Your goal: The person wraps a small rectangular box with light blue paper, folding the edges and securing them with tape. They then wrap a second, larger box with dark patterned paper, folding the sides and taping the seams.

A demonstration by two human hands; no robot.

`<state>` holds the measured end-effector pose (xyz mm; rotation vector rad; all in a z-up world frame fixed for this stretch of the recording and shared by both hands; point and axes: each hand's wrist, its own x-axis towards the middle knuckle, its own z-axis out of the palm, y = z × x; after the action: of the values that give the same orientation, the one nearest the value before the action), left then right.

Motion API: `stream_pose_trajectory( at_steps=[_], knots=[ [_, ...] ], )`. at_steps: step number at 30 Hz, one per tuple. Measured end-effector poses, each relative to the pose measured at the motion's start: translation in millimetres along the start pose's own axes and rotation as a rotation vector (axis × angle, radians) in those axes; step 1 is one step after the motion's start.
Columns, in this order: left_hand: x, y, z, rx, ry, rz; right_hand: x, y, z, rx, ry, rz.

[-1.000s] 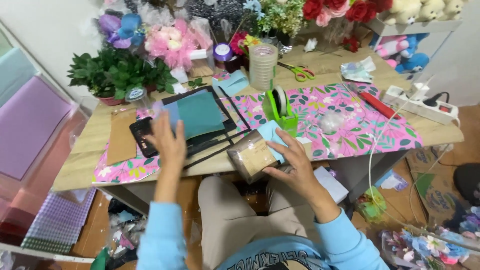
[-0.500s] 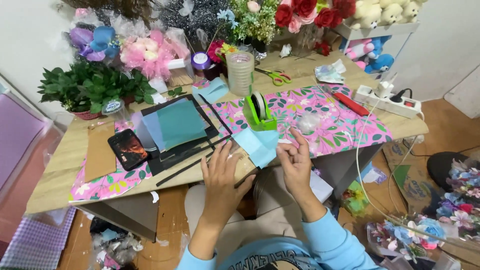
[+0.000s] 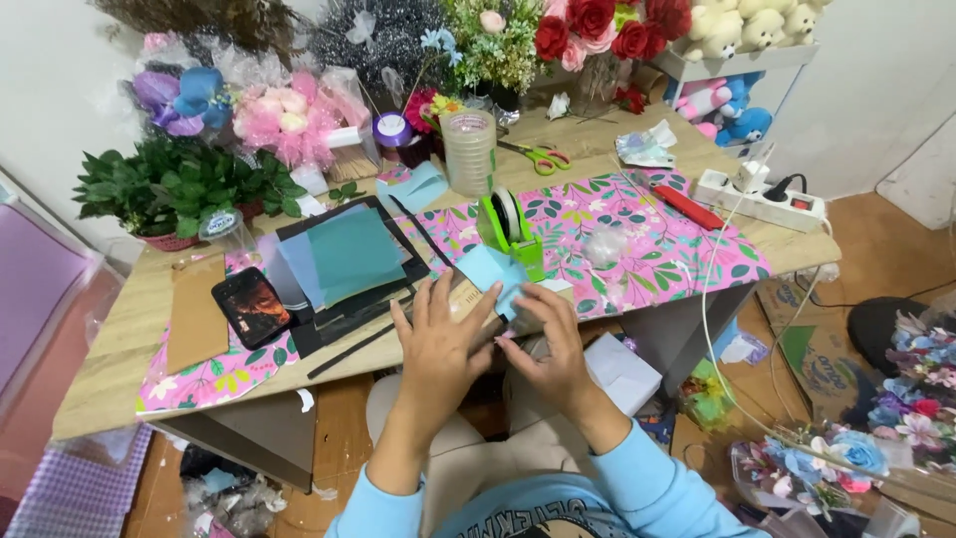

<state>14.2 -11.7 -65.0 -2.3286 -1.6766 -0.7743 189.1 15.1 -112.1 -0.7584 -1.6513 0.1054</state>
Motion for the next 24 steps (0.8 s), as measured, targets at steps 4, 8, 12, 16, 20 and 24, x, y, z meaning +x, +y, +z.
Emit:
stream_pose_trajectory(
  at_steps=[4, 8, 12, 16, 20, 24],
  knots=[
    [13.7, -12.0, -39.0, -0.200, -0.159, -0.165, -7.5, 12.0, 1.3, 0.061, 0.040, 0.035],
    [6.3, -23.5, -46.0, -0.726, 0.062, -0.331, -6.2, 10.8, -4.5, 0.281, -0.062, 0.334],
    [-9.8, -35.5, -12.7, -1.060, 0.133, -0.499, -4.5, 2.9, -4.2, 0.434, -0.049, 0.462],
    [-16.0, -26.6, 0.7, -1.177, 0.160, -0.549, -1.0, 2.9, -8.7, 0.394, -0.039, 0.456],
    [-18.8, -14.2, 12.7, -1.298, 0.190, -0.623, -1.2, 9.2, -9.2, 0.290, -0.031, 0.513],
    [-13.4, 13.4, -8.6, -1.379, 0.154, -0.666, -1.2, 13.1, -9.1, 0.273, -0.021, 0.541]
  ],
)
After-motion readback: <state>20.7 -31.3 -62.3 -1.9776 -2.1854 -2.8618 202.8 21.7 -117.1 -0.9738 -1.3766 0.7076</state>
